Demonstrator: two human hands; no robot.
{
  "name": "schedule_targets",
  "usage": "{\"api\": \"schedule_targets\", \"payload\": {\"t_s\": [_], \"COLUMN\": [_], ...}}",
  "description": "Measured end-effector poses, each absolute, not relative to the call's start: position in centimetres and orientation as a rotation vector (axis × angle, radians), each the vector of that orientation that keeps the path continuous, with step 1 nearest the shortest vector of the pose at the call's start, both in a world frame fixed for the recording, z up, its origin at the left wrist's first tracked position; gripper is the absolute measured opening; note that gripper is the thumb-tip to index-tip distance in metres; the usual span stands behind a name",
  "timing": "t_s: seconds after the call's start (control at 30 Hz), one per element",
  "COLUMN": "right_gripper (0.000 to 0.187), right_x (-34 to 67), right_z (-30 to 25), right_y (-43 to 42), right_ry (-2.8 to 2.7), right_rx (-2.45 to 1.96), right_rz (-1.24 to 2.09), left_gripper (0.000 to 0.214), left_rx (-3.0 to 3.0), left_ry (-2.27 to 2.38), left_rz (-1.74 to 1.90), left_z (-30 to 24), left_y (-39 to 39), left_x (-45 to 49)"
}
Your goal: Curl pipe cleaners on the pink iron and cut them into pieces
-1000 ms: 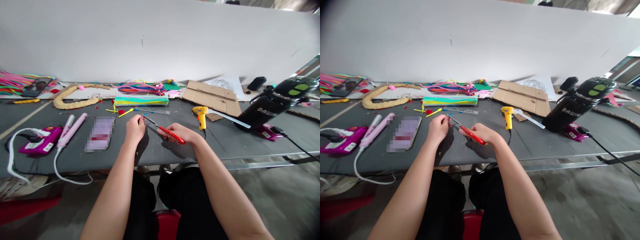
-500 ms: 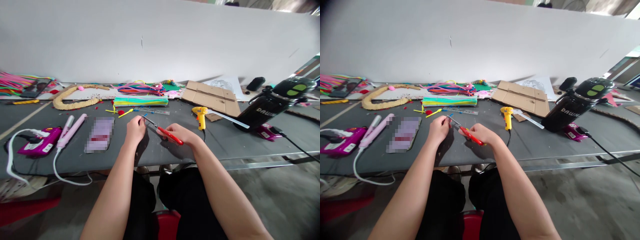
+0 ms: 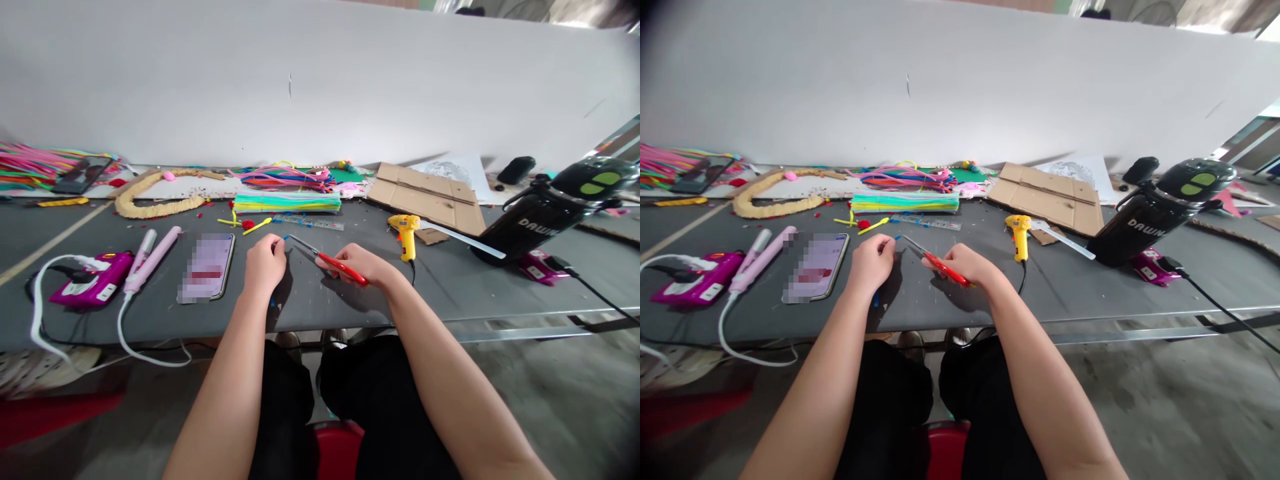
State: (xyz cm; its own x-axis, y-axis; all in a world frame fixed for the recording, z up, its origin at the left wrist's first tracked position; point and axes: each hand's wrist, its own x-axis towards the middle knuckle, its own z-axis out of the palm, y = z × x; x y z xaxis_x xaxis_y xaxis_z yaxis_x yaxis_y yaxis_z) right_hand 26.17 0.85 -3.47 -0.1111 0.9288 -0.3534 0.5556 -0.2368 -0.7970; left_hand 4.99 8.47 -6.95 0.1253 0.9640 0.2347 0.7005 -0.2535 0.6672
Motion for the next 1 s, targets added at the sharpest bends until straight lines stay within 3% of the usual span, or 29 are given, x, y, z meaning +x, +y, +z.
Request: {"api": "schedule_targets", "payload": {"t_s": [1.0], "right_gripper": [0.062], "right_x": [26.6], "right_z": [-3.2], "right_y": [0.2], "right_ry": [-1.675], "right_rx": [-1.729], "right_rz": [1.324], "left_gripper": [0.021], "left_rx": [1.968], "left_ry": [1.568], "left_rz": [0.964], "left_z": [-7.1], "left_y": [9.0], "left_x": [6.5]}}
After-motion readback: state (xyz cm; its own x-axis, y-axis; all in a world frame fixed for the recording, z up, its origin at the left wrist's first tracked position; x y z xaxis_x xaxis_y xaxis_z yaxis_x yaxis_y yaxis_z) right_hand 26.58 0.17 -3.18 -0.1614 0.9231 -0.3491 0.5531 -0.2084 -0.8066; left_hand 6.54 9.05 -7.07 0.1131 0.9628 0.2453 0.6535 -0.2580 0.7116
